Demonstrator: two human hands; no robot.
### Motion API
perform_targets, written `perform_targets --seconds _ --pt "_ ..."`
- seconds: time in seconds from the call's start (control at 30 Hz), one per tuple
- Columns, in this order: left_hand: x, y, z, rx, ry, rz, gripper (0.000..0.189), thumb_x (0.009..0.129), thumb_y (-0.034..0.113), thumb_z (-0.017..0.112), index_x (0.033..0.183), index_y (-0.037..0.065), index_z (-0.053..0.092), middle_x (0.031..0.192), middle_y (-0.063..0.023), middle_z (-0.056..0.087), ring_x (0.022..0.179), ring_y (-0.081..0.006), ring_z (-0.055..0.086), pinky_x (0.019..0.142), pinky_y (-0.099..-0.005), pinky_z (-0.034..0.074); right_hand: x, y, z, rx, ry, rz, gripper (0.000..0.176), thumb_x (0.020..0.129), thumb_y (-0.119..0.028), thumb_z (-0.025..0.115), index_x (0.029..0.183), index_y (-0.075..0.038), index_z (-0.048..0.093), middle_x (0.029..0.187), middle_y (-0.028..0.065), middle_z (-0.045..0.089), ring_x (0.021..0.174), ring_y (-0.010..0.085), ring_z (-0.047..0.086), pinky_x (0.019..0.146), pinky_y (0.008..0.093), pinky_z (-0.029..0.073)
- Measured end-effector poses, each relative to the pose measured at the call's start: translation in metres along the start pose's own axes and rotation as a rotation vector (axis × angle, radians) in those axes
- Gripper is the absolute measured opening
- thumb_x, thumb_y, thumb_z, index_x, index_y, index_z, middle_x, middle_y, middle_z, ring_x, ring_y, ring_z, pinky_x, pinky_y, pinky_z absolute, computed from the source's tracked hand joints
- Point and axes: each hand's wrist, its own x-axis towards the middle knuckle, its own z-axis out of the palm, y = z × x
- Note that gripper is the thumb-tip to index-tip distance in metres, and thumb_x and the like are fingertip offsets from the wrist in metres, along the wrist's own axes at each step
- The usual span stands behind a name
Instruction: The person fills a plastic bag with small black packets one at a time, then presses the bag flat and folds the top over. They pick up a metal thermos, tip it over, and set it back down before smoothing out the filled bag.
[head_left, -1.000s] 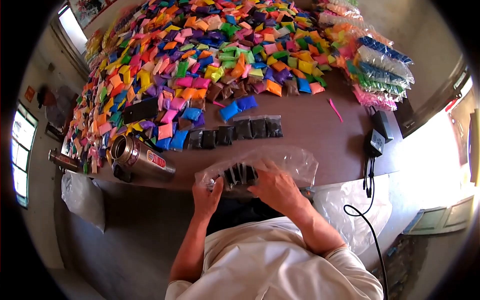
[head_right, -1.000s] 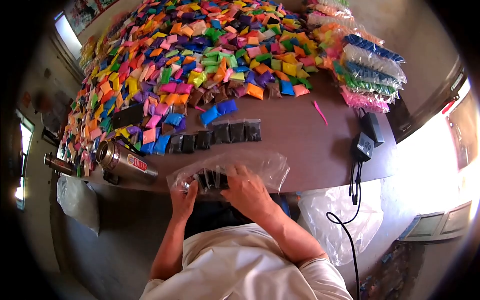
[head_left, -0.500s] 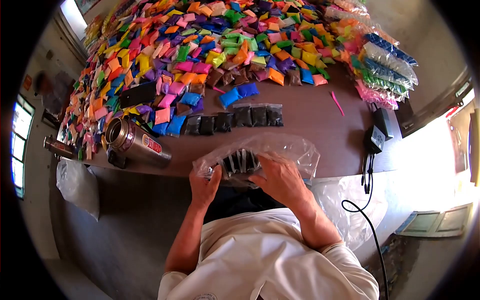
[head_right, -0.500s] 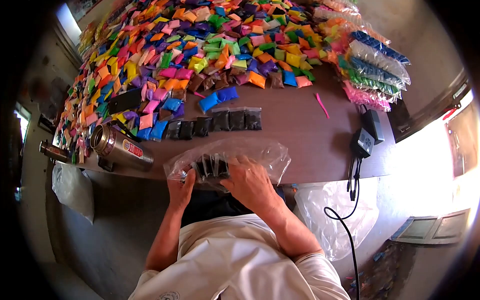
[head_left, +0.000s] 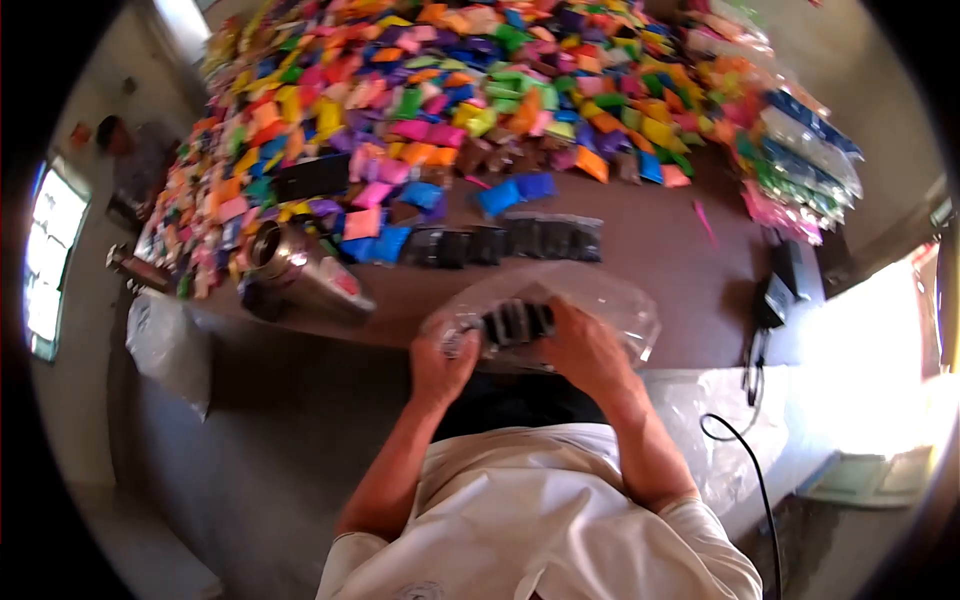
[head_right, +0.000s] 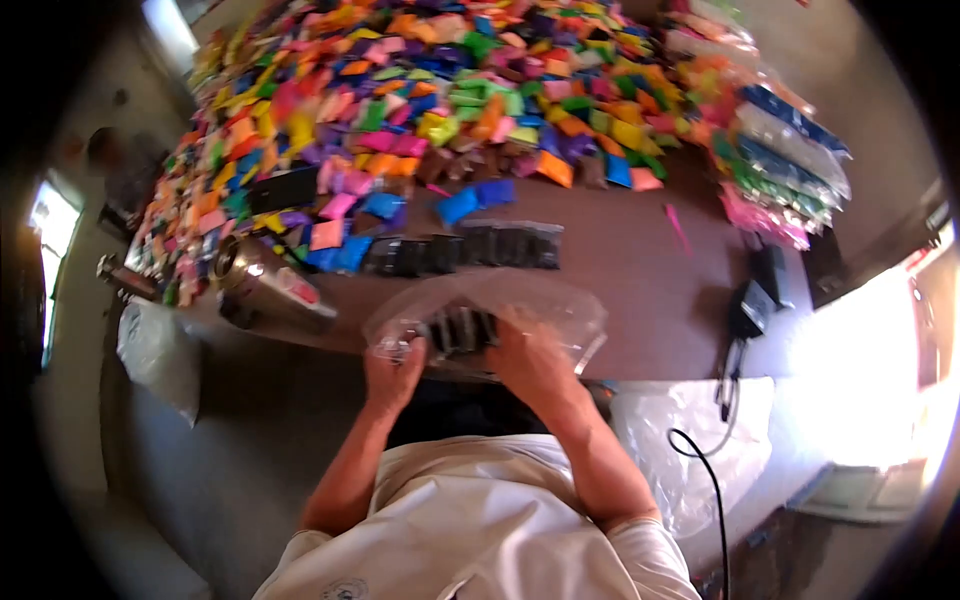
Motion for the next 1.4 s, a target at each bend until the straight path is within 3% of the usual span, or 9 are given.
perform_targets --seconds 0.13,0.27,0.33,0.43,0.63,0.93,1.03,1.2,1.4 --pt "0.001 0.001 -0.003 0.139 0.022 0.017 0.029 0.082 0.029 0.064 0.095 0.003 0.068 0.09 -0.0186 0.066 0.087 -0.0378 0.063 0.077 -0.0413 0.051 0.005 -0.008 -0.002 0.039 0.012 0.024 0.041 0.074 -0.014 0.068 0.112 -0.003 0.056 0.104 0.024 0.063 0.098 0.0433 0.06 0.083 0.0496 0.048" --pt "0.003 -0.007 0.0 0.119 0.047 0.185 0.032 0.082 0.032 0.065 0.097 0.004 0.068 0.095 -0.0175 0.066 0.092 -0.0371 0.062 0.081 -0.0412 0.05 0.004 0.0 -0.003 0.017 0.033 -0.065 0.042 0.069 -0.012 0.07 0.108 -0.001 0.057 0.102 0.0251 0.064 0.098 0.0437 0.06 0.082 0.049 0.048" --pt "0.002 -0.004 0.0 0.118 0.066 0.166 0.033 0.083 0.034 0.064 0.096 0.004 0.069 0.096 -0.0173 0.066 0.093 -0.0366 0.062 0.082 -0.0415 0.049 0.007 0.005 0.001 0.015 0.055 -0.098 0.042 0.068 -0.01 0.07 0.107 0.0 0.057 0.101 0.0252 0.064 0.097 0.0438 0.06 0.082 0.0487 0.048" --pt "0.001 -0.009 -0.003 0.171 -0.018 0.183 0.035 0.085 0.025 0.064 0.111 0.002 0.064 0.103 -0.0168 0.064 0.095 -0.0334 0.062 0.085 -0.0394 0.048 0.014 0.008 0.008 0.019 0.008 -0.044 0.043 0.066 -0.007 0.07 0.106 0.0 0.057 0.099 0.0259 0.064 0.096 0.0442 0.06 0.082 0.0483 0.049" --pt "-0.001 -0.004 -0.001 0.161 0.021 0.136 0.037 0.085 0.027 0.064 0.114 0.003 0.063 0.104 -0.0168 0.064 0.097 -0.0336 0.062 0.086 -0.0395 0.048 0.01 -0.003 -0.006 0.0 -0.048 0.009 0.038 0.07 -0.004 0.067 0.105 0.002 0.056 0.105 0.0247 0.064 0.1 0.0438 0.06 0.085 0.0491 0.048" --pt "-0.001 -0.005 -0.001 0.169 0.004 0.137 0.038 0.087 0.027 0.063 0.116 0.004 0.062 0.106 -0.0167 0.065 0.098 -0.0348 0.062 0.087 -0.0404 0.048 0.013 0.006 0.002 -0.038 0.014 -0.04 0.038 0.067 -0.007 0.07 0.102 0.002 0.058 0.096 0.0273 0.065 0.094 0.0448 0.061 0.081 0.0484 0.048" --pt "0.001 -0.003 0.001 0.147 0.064 0.198 0.031 0.085 0.027 0.065 0.103 0.002 0.065 0.1 -0.0172 0.065 0.091 -0.0351 0.063 0.081 -0.0387 0.051 0.011 0.001 -0.006 -0.041 -0.065 0.01 0.042 0.068 -0.01 0.073 0.105 0.003 0.059 0.098 0.027 0.065 0.095 0.0439 0.061 0.082 0.0474 0.049" --pt "0.0 -0.008 0.002 0.078 0.022 0.129 0.031 0.084 0.027 0.065 0.104 0.002 0.064 0.092 -0.0162 0.066 0.087 -0.0354 0.063 0.079 -0.0399 0.051 -0.001 -0.02 -0.024 -0.002 0.116 -0.103 0.039 0.071 -0.012 0.073 0.103 0.003 0.056 0.101 0.0244 0.064 0.095 0.0429 0.062 0.081 0.0486 0.049" --pt "-0.004 -0.009 0.002 0.165 0.05 0.091 0.028 0.084 0.028 0.065 0.097 0.003 0.066 0.087 -0.0166 0.066 0.081 -0.0355 0.065 0.074 -0.0406 0.051 -0.004 -0.021 -0.025 0.071 0.002 -0.093 0.046 0.072 -0.016 0.075 0.111 0.001 0.056 0.101 0.0225 0.064 0.098 0.0417 0.06 0.084 0.0466 0.048"
